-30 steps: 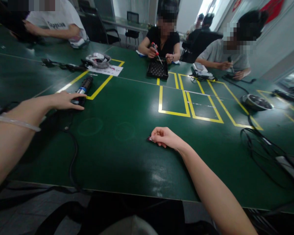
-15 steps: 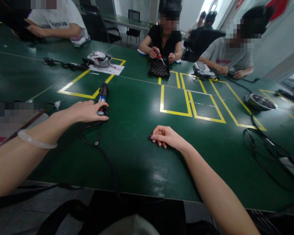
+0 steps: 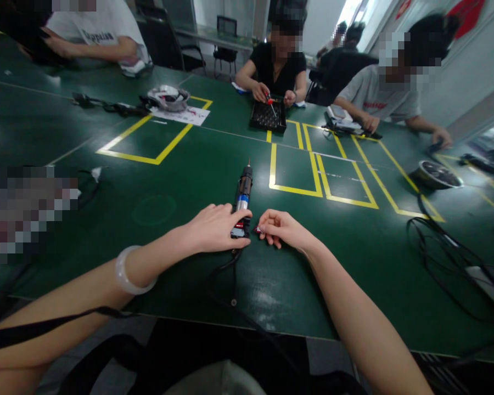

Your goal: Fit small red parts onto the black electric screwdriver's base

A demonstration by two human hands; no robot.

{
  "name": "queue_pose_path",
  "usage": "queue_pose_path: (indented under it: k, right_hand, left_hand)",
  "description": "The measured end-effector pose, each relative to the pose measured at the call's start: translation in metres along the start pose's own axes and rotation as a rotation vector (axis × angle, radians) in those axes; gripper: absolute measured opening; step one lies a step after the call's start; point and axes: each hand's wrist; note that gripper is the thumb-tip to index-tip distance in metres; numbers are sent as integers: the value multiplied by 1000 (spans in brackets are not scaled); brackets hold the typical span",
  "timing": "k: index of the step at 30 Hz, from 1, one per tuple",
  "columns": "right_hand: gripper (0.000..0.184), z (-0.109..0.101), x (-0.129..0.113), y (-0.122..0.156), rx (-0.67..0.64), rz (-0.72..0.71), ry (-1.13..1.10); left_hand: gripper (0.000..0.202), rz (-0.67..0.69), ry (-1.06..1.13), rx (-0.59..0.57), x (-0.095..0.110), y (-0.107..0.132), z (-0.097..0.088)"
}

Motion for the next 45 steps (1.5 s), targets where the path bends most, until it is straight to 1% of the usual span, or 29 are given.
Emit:
queue_pose_path:
  k: [2,5,8,11,17,20,23,26,31,33,36,40,43,45]
  right_hand:
    - [25,-2,-1,1,-17,3,2]
    - [22,-5,-4,2,-59,28,11]
    - [22,-7,-6,3,-86,39,22]
    - [23,-5,-7,4,-86,32,26]
    - [24,4,-6,4,-79,31,51]
    - [22,10,-8,4,-56,38,140]
    - [19,13,-10,4,-28,8,312]
    - [21,15,-9,3,-2,-38,391]
    - [22,18,-6,2,38,-38,314]
    - [20,18,-6,2,40,-43,328]
    - [12,17,-7,2,33,-48,350]
    - [11,16,-9,2,16,-44,368]
    - [12,16,-8,2,8,-55,335]
    - [11,16,-6,2,-3,-62,300]
  left_hand:
    - [68,37,15,17,10,0,3]
    - [67,78,27,49,16,1,7]
    - [70,95,31,52,14,2,10]
    - [72,103,23,44,11,3,10]
    - [76,122,-4,66,10,3,10]
    - [74,124,-8,59,10,3,10]
    - [73,120,-9,50,11,3,9]
    - [72,114,-21,44,13,4,7]
    - [70,103,-24,41,13,4,6]
    - [69,97,-21,37,13,4,7]
    - [68,80,-21,49,15,3,10]
    - [64,2,-19,83,22,3,14]
    - [54,-66,-25,113,28,4,16]
    - [48,-85,-34,135,30,4,17]
Point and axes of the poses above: each hand's wrist, its own y-axis away from the middle knuckle, its own z-axis out of the palm, x = y × z, and after that the axes turned 14 degrees about -z, right-handed
